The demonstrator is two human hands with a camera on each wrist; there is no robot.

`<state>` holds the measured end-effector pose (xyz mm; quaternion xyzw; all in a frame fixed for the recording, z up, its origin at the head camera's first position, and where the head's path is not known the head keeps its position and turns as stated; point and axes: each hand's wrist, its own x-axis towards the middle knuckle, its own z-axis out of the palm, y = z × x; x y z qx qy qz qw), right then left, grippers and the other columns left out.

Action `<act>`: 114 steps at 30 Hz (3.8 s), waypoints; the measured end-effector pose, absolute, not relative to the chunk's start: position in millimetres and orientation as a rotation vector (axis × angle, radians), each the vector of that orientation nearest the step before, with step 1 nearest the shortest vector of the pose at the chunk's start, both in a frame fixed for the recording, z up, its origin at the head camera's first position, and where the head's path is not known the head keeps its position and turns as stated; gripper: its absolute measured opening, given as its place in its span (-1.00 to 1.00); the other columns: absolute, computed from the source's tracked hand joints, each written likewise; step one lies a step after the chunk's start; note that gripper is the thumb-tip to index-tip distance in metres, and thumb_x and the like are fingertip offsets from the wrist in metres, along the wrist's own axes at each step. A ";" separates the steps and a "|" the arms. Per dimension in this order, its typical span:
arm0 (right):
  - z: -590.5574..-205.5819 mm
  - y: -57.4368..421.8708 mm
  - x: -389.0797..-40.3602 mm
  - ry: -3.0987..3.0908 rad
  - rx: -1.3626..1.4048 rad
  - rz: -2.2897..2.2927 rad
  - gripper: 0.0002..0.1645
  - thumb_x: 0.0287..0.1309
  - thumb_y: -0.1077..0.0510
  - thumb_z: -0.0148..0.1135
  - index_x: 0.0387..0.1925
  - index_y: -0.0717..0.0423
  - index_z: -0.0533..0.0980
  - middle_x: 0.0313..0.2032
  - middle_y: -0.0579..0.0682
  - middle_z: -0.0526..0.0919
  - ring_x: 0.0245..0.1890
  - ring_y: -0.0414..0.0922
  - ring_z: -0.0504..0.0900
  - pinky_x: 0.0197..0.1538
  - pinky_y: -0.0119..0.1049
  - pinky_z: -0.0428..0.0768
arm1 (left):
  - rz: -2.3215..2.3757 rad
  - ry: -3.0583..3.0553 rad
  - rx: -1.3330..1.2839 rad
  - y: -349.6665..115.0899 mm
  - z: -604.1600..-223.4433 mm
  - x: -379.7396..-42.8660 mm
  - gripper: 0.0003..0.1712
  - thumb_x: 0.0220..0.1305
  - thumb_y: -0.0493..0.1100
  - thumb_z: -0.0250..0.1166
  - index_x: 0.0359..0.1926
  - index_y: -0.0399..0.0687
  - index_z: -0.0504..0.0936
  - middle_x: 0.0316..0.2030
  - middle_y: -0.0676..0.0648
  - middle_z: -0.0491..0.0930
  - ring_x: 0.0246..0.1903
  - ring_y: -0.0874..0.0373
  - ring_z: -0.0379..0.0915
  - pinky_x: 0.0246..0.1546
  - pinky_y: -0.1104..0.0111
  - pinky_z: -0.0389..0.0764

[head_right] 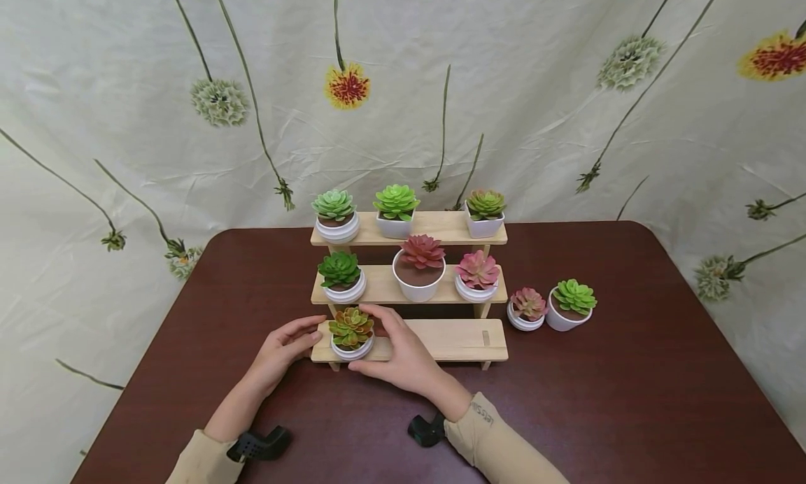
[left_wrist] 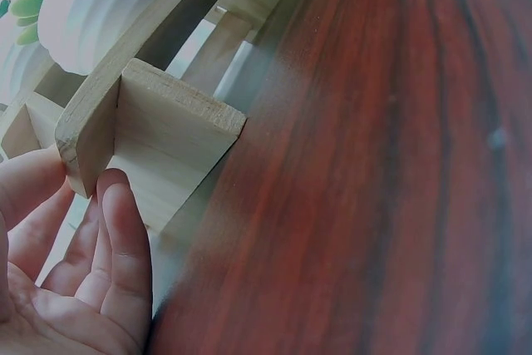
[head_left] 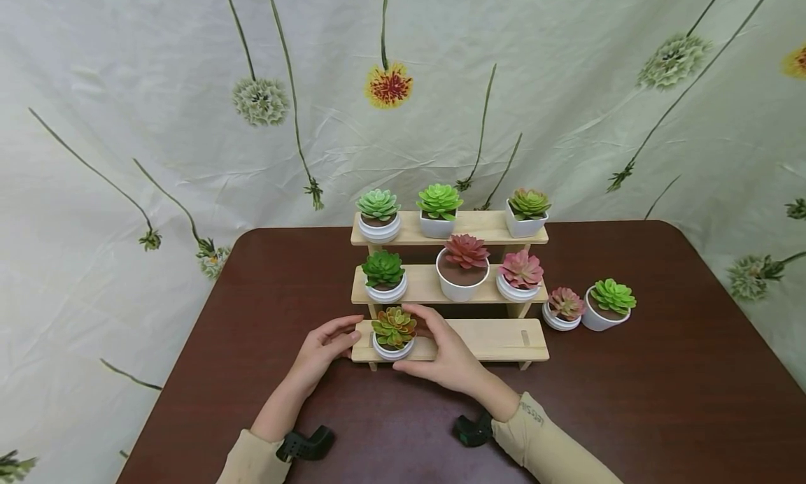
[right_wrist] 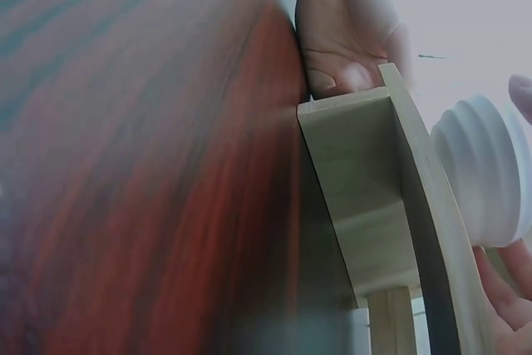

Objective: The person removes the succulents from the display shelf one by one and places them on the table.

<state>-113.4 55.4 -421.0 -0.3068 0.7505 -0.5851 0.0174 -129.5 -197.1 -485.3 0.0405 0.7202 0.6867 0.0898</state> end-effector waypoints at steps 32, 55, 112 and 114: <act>-414.4 49.7 -103.1 2.460 -0.813 -1.886 -0.13 -0.23 0.36 0.50 0.18 0.41 0.30 0.09 0.21 0.46 0.03 -0.04 0.47 0.04 -0.16 0.51 | 2.055 2.114 0.129 -197.0 -483.3 -129.1 -0.55 0.29 -0.26 0.22 0.18 -0.33 0.45 0.01 -0.23 0.52 -0.29 0.22 0.53 -0.33 0.38 0.59; -450.8 45.3 -99.9 2.396 -0.938 -1.901 -0.08 -0.17 0.15 0.53 0.26 0.04 0.29 0.12 -0.08 0.45 0.02 -0.14 0.49 0.00 -0.26 0.52 | 2.044 2.155 0.140 -196.6 -481.5 -127.9 -0.54 0.25 -0.18 0.27 0.14 -0.26 0.50 -0.04 -0.16 0.56 -0.28 0.21 0.53 -0.33 0.37 0.58; -481.1 30.1 -79.1 2.348 -1.207 -1.617 -0.10 -0.16 0.02 0.53 0.22 0.11 0.29 0.11 -0.08 0.43 0.06 -0.25 0.47 0.00 -0.44 0.50 | 2.041 2.156 0.146 -196.3 -481.2 -127.8 -0.52 0.25 -0.18 0.27 0.15 -0.31 0.48 -0.01 -0.25 0.54 -0.26 0.18 0.54 -0.32 0.35 0.59; -481.6 30.1 -78.9 2.343 -1.205 -1.618 -0.09 -0.16 0.03 0.53 0.22 0.11 0.29 0.11 -0.08 0.43 0.06 -0.24 0.47 0.00 -0.43 0.50 | 2.041 2.156 0.148 -196.1 -481.1 -127.8 -0.52 0.25 -0.18 0.27 0.15 -0.31 0.48 -0.01 -0.25 0.53 -0.26 0.18 0.54 -0.32 0.35 0.59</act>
